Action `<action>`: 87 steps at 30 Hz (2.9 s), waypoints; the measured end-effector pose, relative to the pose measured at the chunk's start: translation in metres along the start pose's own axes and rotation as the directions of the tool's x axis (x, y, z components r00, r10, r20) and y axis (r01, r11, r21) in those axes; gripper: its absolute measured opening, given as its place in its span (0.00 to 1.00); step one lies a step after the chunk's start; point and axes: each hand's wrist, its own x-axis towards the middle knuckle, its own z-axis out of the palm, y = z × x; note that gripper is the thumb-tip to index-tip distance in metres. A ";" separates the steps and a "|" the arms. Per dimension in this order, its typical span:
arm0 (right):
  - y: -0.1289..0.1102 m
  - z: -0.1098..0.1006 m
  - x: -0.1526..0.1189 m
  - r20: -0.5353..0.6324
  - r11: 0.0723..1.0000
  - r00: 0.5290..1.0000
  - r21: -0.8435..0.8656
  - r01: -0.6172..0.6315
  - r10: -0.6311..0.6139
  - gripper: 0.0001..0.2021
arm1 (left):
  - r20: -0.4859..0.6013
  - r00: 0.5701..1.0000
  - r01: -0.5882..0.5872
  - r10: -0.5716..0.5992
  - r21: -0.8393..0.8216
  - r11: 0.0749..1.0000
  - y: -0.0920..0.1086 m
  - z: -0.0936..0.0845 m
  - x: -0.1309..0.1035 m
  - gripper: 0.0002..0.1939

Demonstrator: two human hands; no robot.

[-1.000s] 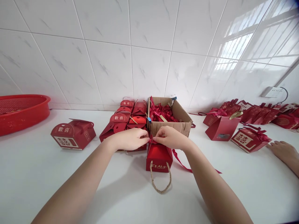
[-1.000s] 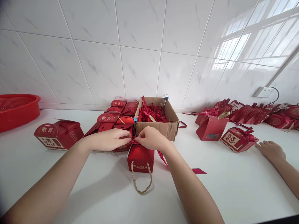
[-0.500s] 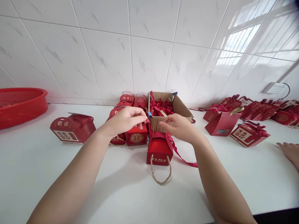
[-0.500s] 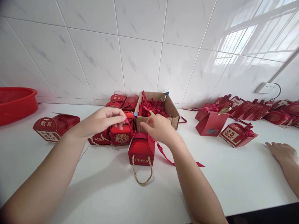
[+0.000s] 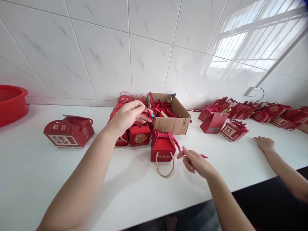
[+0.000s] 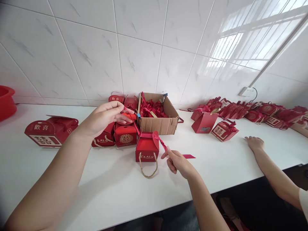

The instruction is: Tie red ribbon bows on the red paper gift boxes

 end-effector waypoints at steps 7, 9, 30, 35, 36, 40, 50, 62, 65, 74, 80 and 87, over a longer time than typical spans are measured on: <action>0.024 0.008 0.007 0.096 0.602 0.995 0.794 -0.083 0.011 0.10 | -0.019 0.996 -0.089 0.087 -0.085 0.992 0.007 -0.004 -0.005 0.11; 0.022 0.006 0.007 0.126 0.507 0.992 0.853 -0.122 0.027 0.07 | -0.011 0.995 -0.097 0.096 -0.077 0.992 0.011 -0.005 -0.007 0.11; -0.021 -0.026 0.034 -0.304 0.717 0.948 0.640 0.278 -0.095 0.09 | -0.233 0.855 -0.463 0.463 0.058 0.884 0.029 0.018 -0.003 0.03; -0.091 -0.040 0.016 -0.510 0.869 0.705 -0.244 0.431 -0.493 0.20 | -0.300 0.808 -0.515 0.507 0.056 0.855 0.031 0.026 -0.001 0.05; -0.103 -0.040 0.012 -0.494 0.835 0.676 -0.388 0.391 -0.546 0.20 | -0.306 0.795 -0.531 0.524 0.065 0.845 0.032 0.028 0.000 0.06; -0.133 -0.031 0.003 -0.459 0.708 0.553 -0.570 0.418 -0.696 0.16 | -0.370 0.738 -0.552 0.565 0.152 0.820 0.034 0.035 -0.001 0.08; -0.137 -0.002 0.015 -0.496 0.589 0.355 -0.472 0.656 -0.793 0.13 | -0.439 0.690 -0.541 0.575 0.215 0.813 0.030 0.041 0.002 0.08; -0.138 0.006 0.023 -0.450 0.563 0.453 -0.143 0.814 -0.769 0.12 | -0.448 0.701 -0.636 0.554 -0.041 0.771 0.024 0.042 0.013 0.11; -0.139 0.014 0.018 -0.419 0.562 0.482 -0.086 0.822 -0.769 0.12 | -0.388 0.769 -0.577 0.508 -0.079 0.813 0.021 0.047 0.013 0.07; -0.143 0.037 0.009 -0.297 0.545 0.495 -0.113 0.831 -0.817 0.08 | -0.192 0.833 -0.515 0.518 0.070 0.854 0.026 0.066 0.003 0.05; -0.141 0.035 0.010 -0.179 0.563 0.543 -0.096 0.820 -0.821 0.11 | -0.222 0.832 -0.457 0.509 0.247 0.854 0.024 0.062 0.007 0.12; -0.142 0.037 0.009 -0.200 0.581 0.560 -0.064 0.812 -0.804 0.11 | -0.218 0.861 -0.412 0.460 0.233 0.881 0.021 0.059 0.011 0.19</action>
